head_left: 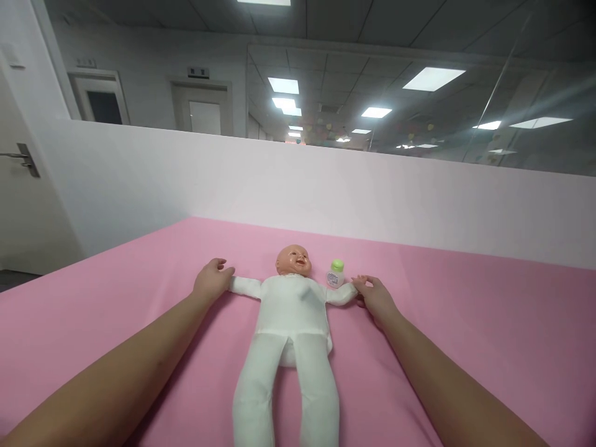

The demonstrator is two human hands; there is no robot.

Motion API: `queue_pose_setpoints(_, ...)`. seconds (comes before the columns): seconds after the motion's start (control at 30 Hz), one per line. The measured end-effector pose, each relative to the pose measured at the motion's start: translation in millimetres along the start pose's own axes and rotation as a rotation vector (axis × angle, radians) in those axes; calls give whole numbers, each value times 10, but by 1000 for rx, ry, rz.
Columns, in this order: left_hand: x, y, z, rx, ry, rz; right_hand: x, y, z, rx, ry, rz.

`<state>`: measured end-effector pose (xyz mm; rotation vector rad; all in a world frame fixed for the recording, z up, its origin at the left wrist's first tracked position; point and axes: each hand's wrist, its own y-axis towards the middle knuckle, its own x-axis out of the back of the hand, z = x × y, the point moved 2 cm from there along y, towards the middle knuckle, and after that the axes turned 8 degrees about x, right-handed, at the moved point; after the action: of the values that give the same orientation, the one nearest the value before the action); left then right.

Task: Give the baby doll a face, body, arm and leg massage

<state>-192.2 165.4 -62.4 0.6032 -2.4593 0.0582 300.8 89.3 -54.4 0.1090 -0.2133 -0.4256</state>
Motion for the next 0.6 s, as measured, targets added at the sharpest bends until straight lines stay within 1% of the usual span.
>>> queue_pose_setpoints(0.07,23,-51,-42,-62,57,-74,3,7,-9,6,-5,9)
queue_pose_setpoints(0.13,48,-176,-139,-168,99,-166,11,14,-17,13,-6,21)
queue_pose_setpoints(0.17,57,-269,-207,-233,105,-201,15,19,-23,17,-7,25)
queue_pose_setpoints(0.23,63,-511,-379,-367,93,-224,17,29,-38,23,-8,33)
queue_pose_setpoints(0.3,70,-813,-577,-457,49,-168,13,41,-56,28,-17,35)
queue_pose_setpoints(0.37,111,-1166,-769,-486,2,-81,9,48,-71,30,-34,23)
queue_pose_setpoints(0.43,209,-1567,-905,-502,-38,-27,7,44,-75,34,-54,11)
queue_pose_setpoints(0.5,343,-2000,-926,-537,-65,3,6,27,-70,37,-60,15)
queue_pose_setpoints(0.53,405,-2221,-885,-580,-67,33,6,16,-67,39,-59,23)
queue_pose_setpoints(0.6,500,-2644,-703,-708,-120,87,9,-4,-62,44,-53,34)
